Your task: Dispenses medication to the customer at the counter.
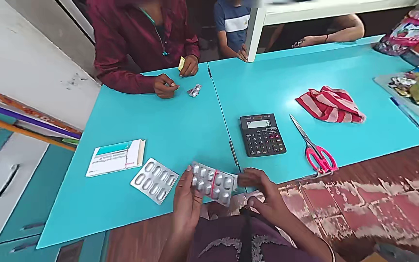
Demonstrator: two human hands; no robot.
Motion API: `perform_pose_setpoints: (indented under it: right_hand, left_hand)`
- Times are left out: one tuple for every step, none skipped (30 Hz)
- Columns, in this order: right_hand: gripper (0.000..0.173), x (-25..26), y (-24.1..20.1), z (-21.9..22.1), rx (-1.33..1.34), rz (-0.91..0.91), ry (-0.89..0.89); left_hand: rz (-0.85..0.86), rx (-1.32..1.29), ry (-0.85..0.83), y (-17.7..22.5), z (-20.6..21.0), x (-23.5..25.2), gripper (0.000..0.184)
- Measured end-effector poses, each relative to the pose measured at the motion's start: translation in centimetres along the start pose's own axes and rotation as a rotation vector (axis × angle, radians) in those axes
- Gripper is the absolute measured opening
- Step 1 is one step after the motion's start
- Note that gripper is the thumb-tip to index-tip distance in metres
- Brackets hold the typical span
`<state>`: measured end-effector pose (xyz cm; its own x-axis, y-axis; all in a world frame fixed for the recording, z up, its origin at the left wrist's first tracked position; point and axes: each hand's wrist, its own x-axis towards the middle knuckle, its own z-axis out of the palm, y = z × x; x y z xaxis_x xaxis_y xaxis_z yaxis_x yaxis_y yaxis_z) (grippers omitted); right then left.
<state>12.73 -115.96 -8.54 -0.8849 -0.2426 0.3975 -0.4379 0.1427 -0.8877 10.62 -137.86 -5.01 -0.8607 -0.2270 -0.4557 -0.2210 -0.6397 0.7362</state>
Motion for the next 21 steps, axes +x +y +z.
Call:
perform_pose_setpoints:
  right_hand:
    - [0.069, 0.3, -0.5, 0.6, 0.190, 0.093, -0.030]
    - [0.065, 0.8, -1.0, 1.0, 0.324, 0.177, -0.041]
    - [0.058, 1.3, -1.5, 1.3, 0.383, 0.240, -0.039]
    - [0.048, 1.8, -1.9, 1.5, 0.391, 0.283, -0.019]
    - [0.039, 2.2, -2.2, 1.7, 0.362, 0.298, 0.016]
    - [0.034, 2.7, -2.1, 1.7, 0.320, 0.294, 0.051]
    - [0.033, 3.2, -1.8, 1.5, 0.290, 0.293, 0.091]
    - [0.033, 3.5, -1.5, 1.2, 0.264, 0.313, 0.127]
    - [0.035, 3.8, -1.3, 0.8, 0.242, 0.347, 0.158]
    - [0.037, 4.2, -1.3, 0.6, 0.213, 0.383, 0.177]
    - [0.038, 4.9, -1.2, 0.6, 0.194, 0.407, 0.184]
    - [0.040, 5.5, -1.1, 0.7, 0.182, 0.415, 0.170]
    - [0.041, 5.9, -1.0, 0.8, 0.166, 0.423, 0.142]
    - [0.042, 6.2, -1.0, 1.1, 0.155, 0.432, 0.116]
    - [0.042, 6.6, -1.0, 1.6, 0.154, 0.442, 0.099]
    - [0.040, 7.0, -1.1, 2.2, 0.163, 0.450, 0.085]
    - [0.038, 7.4, -1.1, 2.6, 0.182, 0.459, 0.063]
    - [0.038, 7.5, -1.2, 2.8, 0.201, 0.470, 0.042]
    - [0.037, 7.8, -1.3, 3.0, 0.218, 0.474, 0.023]
    - [0.037, 8.0, -1.4, 3.1, 0.228, 0.478, 0.003]
    - [0.037, 8.3, -1.4, 3.2, 0.239, 0.480, -0.011]
  left_hand:
    - [0.016, 0.010, -0.019, -0.3, 0.4, -0.2, 0.031]
    - [0.035, 0.017, -0.050, -0.7, 0.8, -0.5, 0.030]
    - [0.053, 0.024, -0.085, -0.9, 1.1, -0.9, 0.029]
    - [0.066, 0.042, -0.125, -1.0, 1.2, -1.3, 0.028]
    - [0.080, 0.087, -0.183, -0.6, 1.1, -1.4, 0.027]
    - [0.107, 0.171, -0.265, 0.5, 0.7, -1.1, 0.029]
    - [0.163, 0.313, -0.354, 2.4, 0.0, -0.2, 0.040]
    - [0.236, 0.515, -0.421, 5.0, -1.1, 1.0, 0.056]
    - [0.345, 0.755, -0.447, 8.0, -2.4, 2.6, 0.066]
    - [0.486, 1.005, -0.427, 11.0, -4.1, 4.4, 0.068]
    - [0.628, 1.253, -0.379, 14.2, -5.9, 6.5, 0.067]
    - [0.696, 1.471, -0.319, 17.2, -7.4, 8.3, 0.067]
    - [0.653, 1.660, -0.275, 19.4, -8.9, 9.9, 0.073]
    - [0.506, 1.830, -0.243, 21.0, -9.9, 11.1, 0.084]
    - [0.344, 1.964, -0.218, 21.7, -10.6, 12.0, 0.097]
    - [0.200, 2.065, -0.207, 21.9, -10.9, 12.6, 0.108]
    - [0.106, 2.138, -0.219, 21.7, -10.9, 13.0, 0.114]
    - [0.061, 2.176, -0.253, 21.4, -10.7, 13.3, 0.116]
    - [0.068, 2.172, -0.285, 21.3, -10.3, 13.5, 0.113]
    - [0.105, 2.150, -0.310, 21.3, -10.1, 13.7, 0.107]
    - [0.129, 2.136, -0.331, 21.4, -10.0, 14.0, 0.102]
